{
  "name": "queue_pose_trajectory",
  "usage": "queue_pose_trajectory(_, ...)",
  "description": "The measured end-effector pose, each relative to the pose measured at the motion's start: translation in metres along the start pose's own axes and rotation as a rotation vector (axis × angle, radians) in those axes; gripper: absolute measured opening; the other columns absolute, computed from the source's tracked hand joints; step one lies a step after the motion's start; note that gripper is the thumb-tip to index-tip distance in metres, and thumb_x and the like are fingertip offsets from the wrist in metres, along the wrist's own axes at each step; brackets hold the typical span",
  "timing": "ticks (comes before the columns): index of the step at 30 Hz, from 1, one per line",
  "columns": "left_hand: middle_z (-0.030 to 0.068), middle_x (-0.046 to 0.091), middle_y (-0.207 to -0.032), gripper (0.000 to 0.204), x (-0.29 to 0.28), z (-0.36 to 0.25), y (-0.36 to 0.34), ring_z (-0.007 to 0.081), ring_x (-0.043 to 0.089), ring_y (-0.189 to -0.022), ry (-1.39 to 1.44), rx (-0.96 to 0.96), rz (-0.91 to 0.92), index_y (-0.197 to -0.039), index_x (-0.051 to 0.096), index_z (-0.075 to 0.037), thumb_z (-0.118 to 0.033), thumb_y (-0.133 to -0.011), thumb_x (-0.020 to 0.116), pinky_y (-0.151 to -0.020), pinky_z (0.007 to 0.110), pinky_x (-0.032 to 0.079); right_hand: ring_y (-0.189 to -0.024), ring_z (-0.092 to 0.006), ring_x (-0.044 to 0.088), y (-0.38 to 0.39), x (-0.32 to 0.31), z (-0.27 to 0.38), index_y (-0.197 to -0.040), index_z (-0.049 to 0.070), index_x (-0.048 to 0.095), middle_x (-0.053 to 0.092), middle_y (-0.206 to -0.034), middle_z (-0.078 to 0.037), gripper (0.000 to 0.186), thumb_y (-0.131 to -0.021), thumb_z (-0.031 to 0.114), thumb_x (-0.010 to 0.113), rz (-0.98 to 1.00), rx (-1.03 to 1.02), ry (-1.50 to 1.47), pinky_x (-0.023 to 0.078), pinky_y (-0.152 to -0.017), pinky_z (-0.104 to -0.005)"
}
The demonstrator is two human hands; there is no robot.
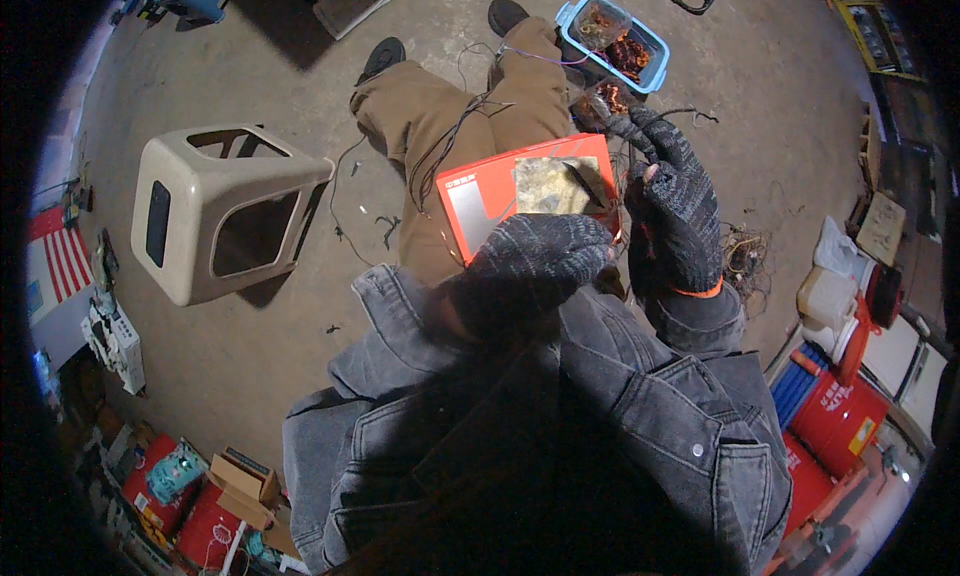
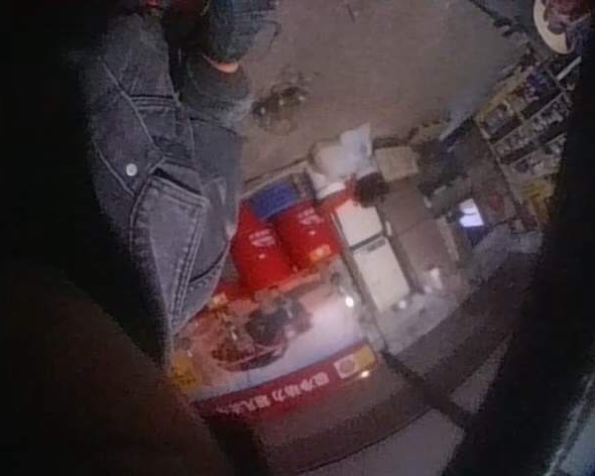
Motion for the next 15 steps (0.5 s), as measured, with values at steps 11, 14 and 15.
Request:
queue_pose_trajectory(11,0.0159,0.065,-0.111,0.031,-0.010,-0.001,-0.004,0.0359,0.064,-0.100,0.009,0.010,-0.047,-0.113,0.060,-0.010,-0.013,-0.082,0.061,-0.083,0.044,0.052,-0.102,-0.0208,0.063,0.005,0.008,-0.016,-0.126,-0.005,0.055,0.068,-0.109,-0.012,0.063,-0.079,0.034,0.069,0.149,0.230,-0.007,0.046,-0.093,-0.0296)
queue_pose_trajectory(14,0.0157,0.065,-0.111,0.030,-0.008,0.003,-0.003,0.0355,0.064,-0.101,0.074,-0.012,-0.014,-0.112,0.061,-0.010,-0.012,-0.082,0.061,-0.083,0.044,0.052,-0.088,-0.0173,0.063,0.007,0.005,-0.014,-0.119,-0.005,0.058,0.069,-0.104,-0.012,0.060,-0.077,0.036,0.071,0.131,0.205,-0.048,0.047,-0.077,-0.0260)
queue_pose_trajectory(15,0.0157,0.065,-0.110,0.029,-0.009,0.002,-0.002,0.0355,0.064,-0.100,0.010,-0.021,-0.018,-0.111,0.061,-0.009,-0.012,-0.082,0.061,-0.083,0.044,0.052,-0.083,-0.0158,0.062,0.008,0.004,-0.012,-0.118,-0.006,0.059,0.069,-0.102,-0.012,0.060,-0.077,0.036,0.071,0.129,0.188,-0.083,0.047,-0.072,-0.0250)
Point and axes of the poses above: each hand's wrist, its own y-axis away from the middle knuckle, its own x-axis out of the palm, z = x × y, the point moved 8 cm from there along -y, towards the middle knuckle
